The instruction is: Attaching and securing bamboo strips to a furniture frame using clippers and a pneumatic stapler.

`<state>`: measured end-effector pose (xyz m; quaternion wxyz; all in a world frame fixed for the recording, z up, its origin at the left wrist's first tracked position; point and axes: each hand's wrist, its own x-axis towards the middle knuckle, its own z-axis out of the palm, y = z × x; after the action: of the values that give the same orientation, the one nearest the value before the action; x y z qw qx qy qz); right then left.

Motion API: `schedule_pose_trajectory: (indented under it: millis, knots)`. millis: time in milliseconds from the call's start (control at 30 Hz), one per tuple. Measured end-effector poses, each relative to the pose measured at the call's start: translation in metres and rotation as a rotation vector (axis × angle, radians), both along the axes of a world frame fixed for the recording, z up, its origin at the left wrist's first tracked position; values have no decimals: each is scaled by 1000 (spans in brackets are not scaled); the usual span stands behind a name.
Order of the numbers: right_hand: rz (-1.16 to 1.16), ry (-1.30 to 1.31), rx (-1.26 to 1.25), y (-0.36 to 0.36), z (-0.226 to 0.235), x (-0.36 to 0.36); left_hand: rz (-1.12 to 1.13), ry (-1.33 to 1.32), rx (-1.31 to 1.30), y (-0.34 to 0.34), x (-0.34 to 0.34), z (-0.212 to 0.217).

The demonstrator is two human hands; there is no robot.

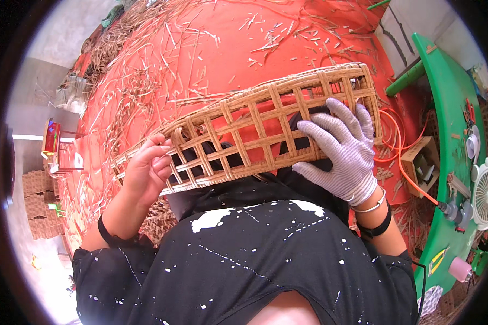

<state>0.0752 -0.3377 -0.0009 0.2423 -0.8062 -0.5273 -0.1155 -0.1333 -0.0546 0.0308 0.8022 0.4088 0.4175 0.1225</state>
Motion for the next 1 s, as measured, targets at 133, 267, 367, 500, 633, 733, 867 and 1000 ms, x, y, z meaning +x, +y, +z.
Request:
schedule_pose_trajectory:
  millis: [133, 267, 367, 500, 633, 733, 867, 1000]
  knots:
    - [-53, -26, 168, 11, 9, -10, -35, -21, -66, 4, -3, 4]
    - [281, 53, 277, 50, 37, -14, -77, 19, -27, 2, 1, 8]
    - [308, 332, 12, 92, 53, -37, -64, -17, -39, 3, -2, 3]
    - [334, 508, -296, 139, 38, -59, -81, -55, -92, 2, 1, 5]
    - [270, 538, -353, 156, 36, -76, -115, -52, -39, 7, -5, 7]
    - [103, 561, -209, 157, 37, -78, -140, -79, -17, 11, -8, -1]
    - [107, 484, -264, 161, 29, -84, -181, -102, 5, 13, -4, -5]
    - [53, 858, -178, 172, 17, -81, -224, -114, 21, 19, -7, -8]
